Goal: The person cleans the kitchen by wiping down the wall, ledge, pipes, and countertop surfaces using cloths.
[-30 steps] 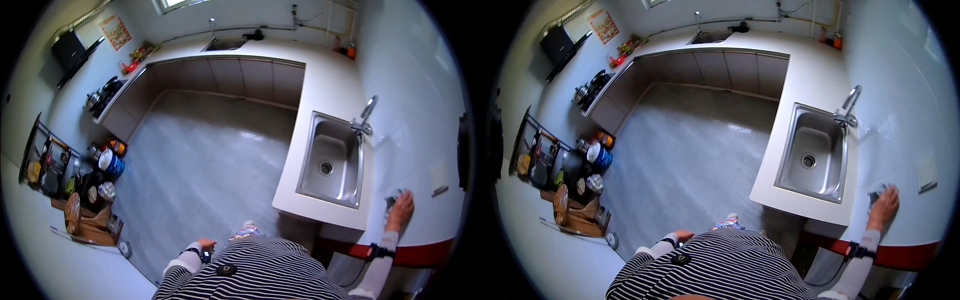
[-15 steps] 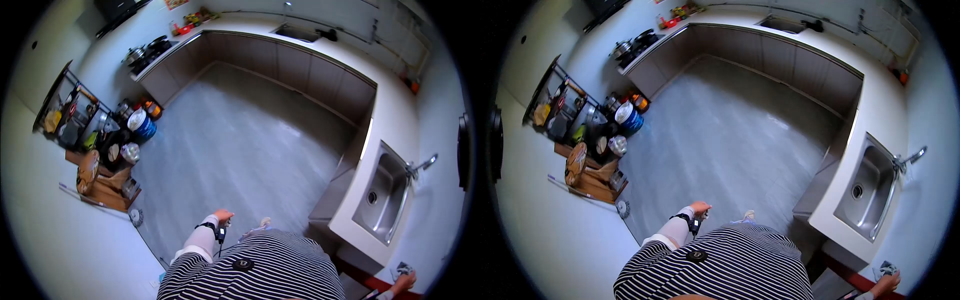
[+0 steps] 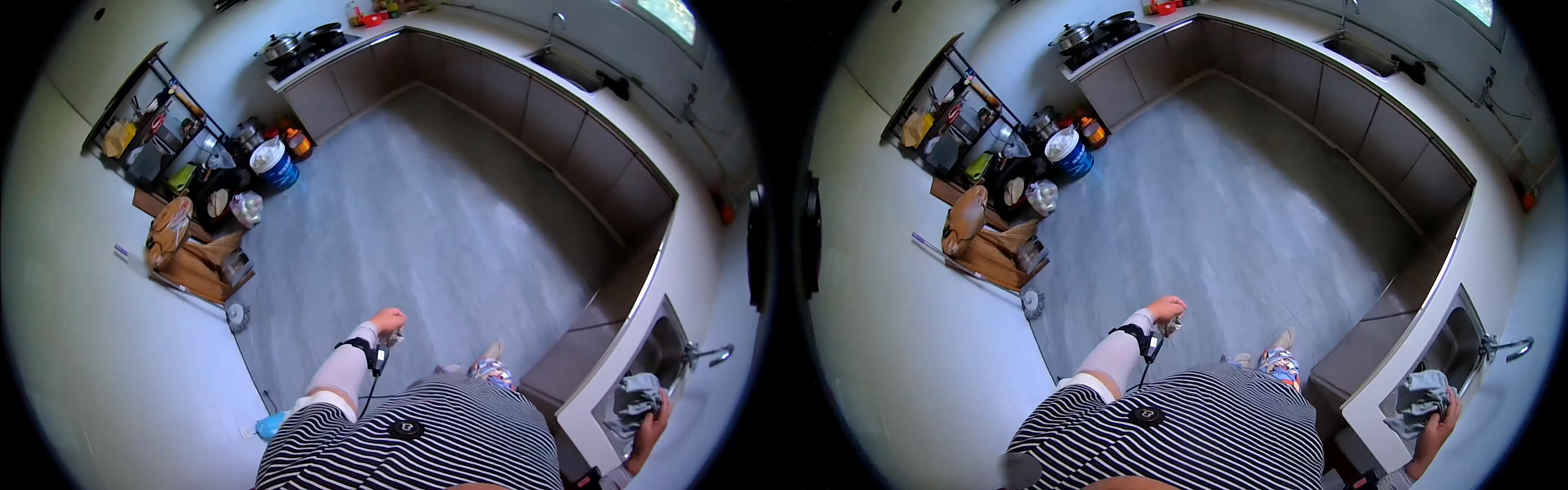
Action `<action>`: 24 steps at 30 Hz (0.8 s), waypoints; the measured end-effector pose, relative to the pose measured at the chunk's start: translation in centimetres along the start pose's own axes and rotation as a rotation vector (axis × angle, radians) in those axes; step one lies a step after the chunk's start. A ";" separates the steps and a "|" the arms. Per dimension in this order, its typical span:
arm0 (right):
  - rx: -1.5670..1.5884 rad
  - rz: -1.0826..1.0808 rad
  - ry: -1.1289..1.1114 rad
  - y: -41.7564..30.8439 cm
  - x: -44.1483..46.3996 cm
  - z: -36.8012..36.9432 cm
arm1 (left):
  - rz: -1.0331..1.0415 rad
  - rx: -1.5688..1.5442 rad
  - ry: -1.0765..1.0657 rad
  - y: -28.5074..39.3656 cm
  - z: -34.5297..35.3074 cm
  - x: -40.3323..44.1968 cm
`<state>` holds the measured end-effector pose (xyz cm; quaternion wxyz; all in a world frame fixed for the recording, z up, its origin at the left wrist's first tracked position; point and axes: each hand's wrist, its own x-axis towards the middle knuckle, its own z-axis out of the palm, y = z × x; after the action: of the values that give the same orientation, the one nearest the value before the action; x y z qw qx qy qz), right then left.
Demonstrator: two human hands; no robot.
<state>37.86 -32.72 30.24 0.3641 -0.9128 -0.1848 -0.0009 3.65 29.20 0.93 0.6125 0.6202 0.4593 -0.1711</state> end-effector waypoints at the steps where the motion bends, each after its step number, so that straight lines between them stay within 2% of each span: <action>1: 0.004 -0.016 -0.014 -1.0 1.8 1.2 | 0.056 0.076 0.056 1.7 -0.4 -0.4; 3: 0.032 -0.059 -0.049 -0.9 5.8 3.5 | 0.090 0.172 0.103 3.1 -0.3 0.3; 5: 0.079 -0.116 -0.054 0.0 9.2 5.4 | 0.240 0.362 0.052 0.4 -1.4 4.5; 6: 0.092 -0.135 -0.048 0.2 11.0 6.3 | 0.097 0.298 0.036 0.2 -1.3 4.6; 8: -0.005 -0.165 0.025 -0.7 13.0 7.7 | 0.030 0.447 0.014 -1.5 -2.4 5.5; 9: 0.020 -0.160 0.062 -0.8 14.4 8.2 | 0.402 1.172 -0.164 -3.8 -4.5 7.9; 10: -0.005 -0.145 0.096 -0.2 16.1 8.5 | 0.416 1.367 -0.303 -2.6 -4.8 6.7; 11: 0.011 -0.115 0.130 -0.5 17.3 8.6 | 0.292 1.434 -0.393 -2.8 -5.2 7.5; 12: 0.030 -0.096 0.156 -0.8 18.3 8.5 | 0.170 1.359 -0.422 -2.6 -5.2 8.2; 14: 0.039 0.003 0.193 -1.1 19.8 7.9 | -0.090 0.994 -0.302 0.4 -4.9 10.0; 15: 0.067 0.047 0.234 -1.2 19.6 8.2 | -0.143 0.861 -0.238 1.3 -4.6 12.0; 18: 0.071 0.150 0.349 0.3 21.6 8.2 | -0.132 0.709 -0.161 8.2 -4.7 16.4; 20: 0.404 0.286 0.407 2.9 24.2 9.8 | -0.108 0.643 -0.143 13.1 -4.8 18.4; 24: 0.822 0.447 0.515 4.2 28.4 12.2 | -0.035 0.615 -0.157 20.4 -5.1 21.8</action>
<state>64.17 -17.85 22.33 0.7166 -0.6823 0.1242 -0.0747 29.11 45.23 -2.73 0.4266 0.7532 0.3480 -0.3599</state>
